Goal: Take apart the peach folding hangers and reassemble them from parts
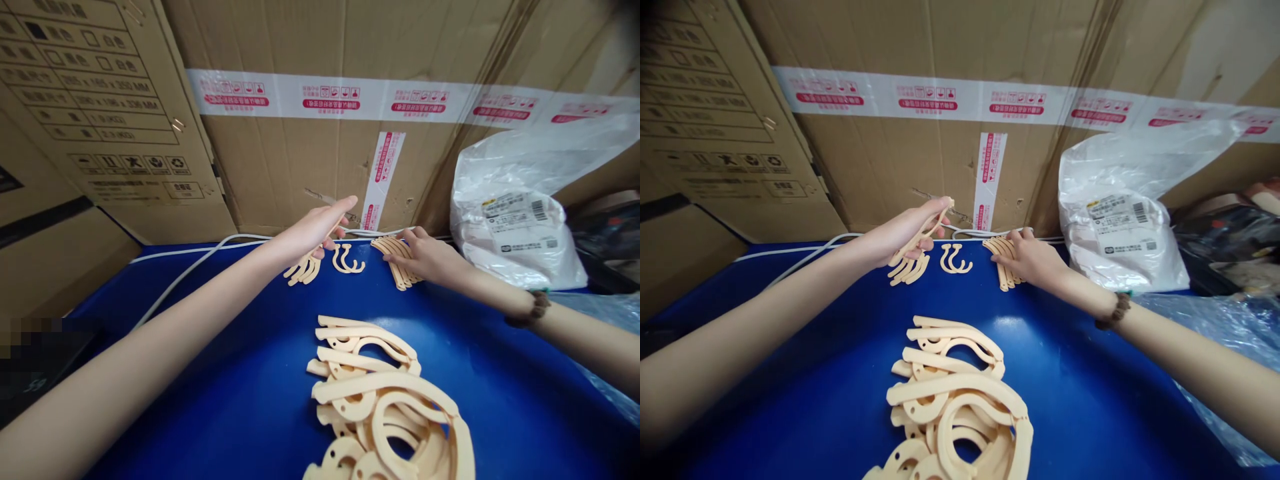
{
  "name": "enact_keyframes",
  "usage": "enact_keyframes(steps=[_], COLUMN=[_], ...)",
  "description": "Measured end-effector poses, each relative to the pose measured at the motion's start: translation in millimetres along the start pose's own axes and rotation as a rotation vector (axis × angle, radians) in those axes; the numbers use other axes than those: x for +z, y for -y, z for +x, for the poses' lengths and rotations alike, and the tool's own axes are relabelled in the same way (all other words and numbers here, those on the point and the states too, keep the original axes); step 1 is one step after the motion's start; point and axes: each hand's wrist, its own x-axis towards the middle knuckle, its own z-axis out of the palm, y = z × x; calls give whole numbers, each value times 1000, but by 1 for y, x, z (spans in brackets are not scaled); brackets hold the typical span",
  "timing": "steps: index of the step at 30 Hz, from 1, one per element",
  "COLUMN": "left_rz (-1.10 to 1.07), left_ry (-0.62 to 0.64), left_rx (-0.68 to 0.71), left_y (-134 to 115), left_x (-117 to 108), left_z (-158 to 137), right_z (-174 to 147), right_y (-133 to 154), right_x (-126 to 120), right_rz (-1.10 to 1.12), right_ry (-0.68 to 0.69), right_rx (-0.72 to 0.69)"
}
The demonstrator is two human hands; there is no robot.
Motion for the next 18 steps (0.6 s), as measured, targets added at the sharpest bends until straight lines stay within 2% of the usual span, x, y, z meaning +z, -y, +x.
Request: enact_keyframes(steps=[9,18], left_rz=[-146,-89], left_ry=[22,89], left_rx=[-35,-7], left_y=[9,21], left_x=[-8,7], left_z=[-1,-10], right_z=[-14,-17], right_y=[9,26], right_x=[1,-7], right_rz=[-9,-121], right_ry=[70,144], right_rx=[78,133])
